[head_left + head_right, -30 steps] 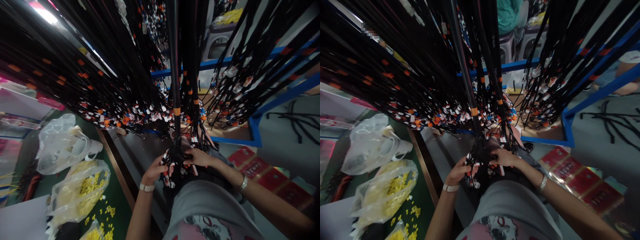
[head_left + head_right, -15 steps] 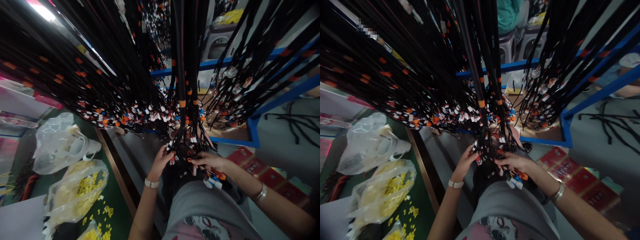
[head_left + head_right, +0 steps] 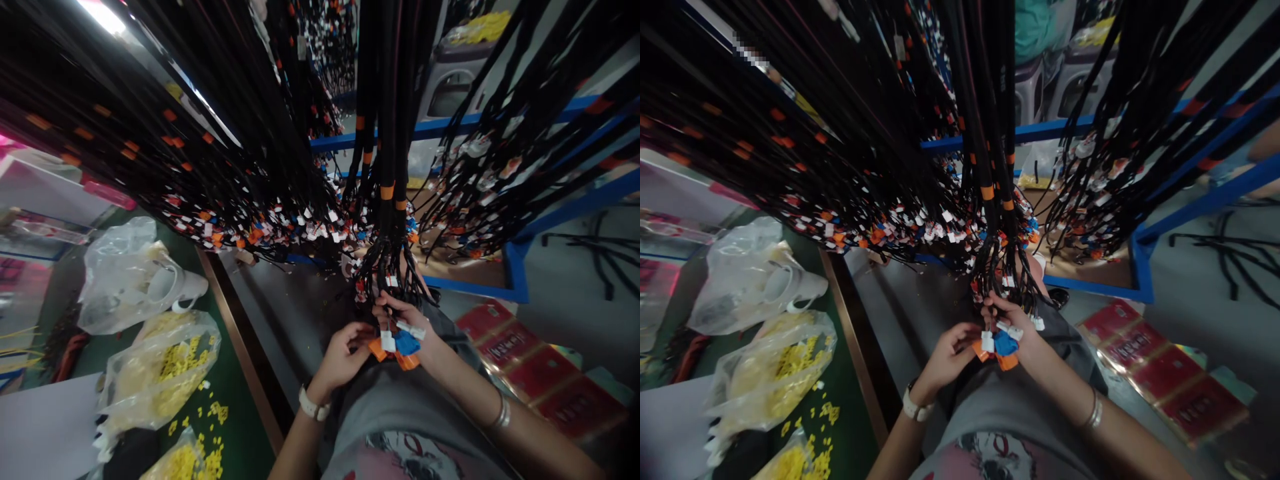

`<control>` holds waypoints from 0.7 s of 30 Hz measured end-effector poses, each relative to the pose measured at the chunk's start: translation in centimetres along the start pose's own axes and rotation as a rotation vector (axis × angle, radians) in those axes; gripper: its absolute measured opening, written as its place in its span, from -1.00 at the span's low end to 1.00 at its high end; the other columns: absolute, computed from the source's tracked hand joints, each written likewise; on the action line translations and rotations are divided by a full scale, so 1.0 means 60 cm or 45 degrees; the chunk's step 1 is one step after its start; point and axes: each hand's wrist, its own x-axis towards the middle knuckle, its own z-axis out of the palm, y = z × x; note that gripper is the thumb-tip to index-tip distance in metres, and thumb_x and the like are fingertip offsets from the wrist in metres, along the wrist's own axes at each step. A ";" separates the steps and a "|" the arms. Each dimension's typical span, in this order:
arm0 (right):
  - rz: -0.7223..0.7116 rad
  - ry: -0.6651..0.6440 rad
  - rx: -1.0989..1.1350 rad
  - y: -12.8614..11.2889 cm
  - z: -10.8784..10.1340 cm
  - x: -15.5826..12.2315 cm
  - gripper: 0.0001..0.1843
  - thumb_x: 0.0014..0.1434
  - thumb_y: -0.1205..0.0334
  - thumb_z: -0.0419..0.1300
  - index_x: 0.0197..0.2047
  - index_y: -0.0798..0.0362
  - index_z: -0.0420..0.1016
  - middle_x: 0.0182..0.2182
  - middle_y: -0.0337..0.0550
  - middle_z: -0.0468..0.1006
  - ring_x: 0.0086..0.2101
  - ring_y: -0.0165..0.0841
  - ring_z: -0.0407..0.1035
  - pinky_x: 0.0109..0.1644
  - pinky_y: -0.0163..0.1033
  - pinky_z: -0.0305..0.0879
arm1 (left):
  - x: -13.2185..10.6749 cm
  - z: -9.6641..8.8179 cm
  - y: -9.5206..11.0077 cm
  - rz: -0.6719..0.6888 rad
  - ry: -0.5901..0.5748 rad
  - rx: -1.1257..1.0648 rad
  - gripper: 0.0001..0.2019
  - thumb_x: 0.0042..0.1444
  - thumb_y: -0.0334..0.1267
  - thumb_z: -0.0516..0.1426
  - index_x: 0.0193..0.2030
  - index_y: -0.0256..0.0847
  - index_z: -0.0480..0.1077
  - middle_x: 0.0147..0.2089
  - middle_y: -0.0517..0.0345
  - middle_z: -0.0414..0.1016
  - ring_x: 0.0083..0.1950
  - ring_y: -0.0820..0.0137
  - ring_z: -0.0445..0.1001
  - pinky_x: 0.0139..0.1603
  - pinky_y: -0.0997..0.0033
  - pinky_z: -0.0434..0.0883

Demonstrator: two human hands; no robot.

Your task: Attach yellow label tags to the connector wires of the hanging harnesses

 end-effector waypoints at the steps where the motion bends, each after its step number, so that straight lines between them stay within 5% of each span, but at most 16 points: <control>1: -0.039 0.004 0.013 0.002 0.001 0.004 -0.83 0.05 0.29 0.22 -0.52 0.07 0.32 -0.73 -0.40 0.30 -0.76 -0.58 0.15 -0.72 -0.49 0.14 | -0.005 0.007 0.004 0.005 -0.026 -0.026 -0.72 0.04 -0.27 0.14 -0.09 -0.28 0.33 -0.14 -0.02 0.47 -0.13 0.34 0.45 -0.10 0.39 0.38; 5: -0.157 -0.012 0.004 0.004 -0.001 0.017 -0.85 -0.01 0.30 0.25 -0.51 0.07 0.33 -0.72 -0.40 0.34 -0.74 -0.56 0.22 -0.70 -0.48 0.16 | -0.013 0.024 0.015 0.026 0.039 -0.044 -0.75 0.06 -0.24 0.14 -0.14 -0.30 0.32 -0.20 0.02 0.46 -0.19 0.38 0.44 -0.15 0.42 0.39; 14: -0.176 0.007 -0.045 0.002 0.004 0.014 -0.82 -0.13 0.33 0.33 -0.51 0.07 0.37 -0.68 -0.38 0.43 -0.70 -0.54 0.28 -0.64 -0.46 0.21 | -0.019 0.021 0.047 0.140 0.174 0.370 -0.90 0.02 -0.29 0.14 -0.34 -0.29 0.41 -0.41 0.15 0.46 -0.38 0.46 0.38 -0.30 0.53 0.33; 21: -0.222 0.235 -0.242 0.010 0.022 0.007 -0.85 -0.11 0.34 0.30 -0.51 0.01 0.37 -0.64 -0.37 0.48 -0.65 -0.50 0.32 -0.59 -0.43 0.27 | -0.016 0.027 0.061 0.119 0.203 0.411 -0.85 0.03 -0.22 0.15 -0.32 -0.25 0.43 -0.39 0.14 0.50 -0.38 0.42 0.41 -0.33 0.51 0.32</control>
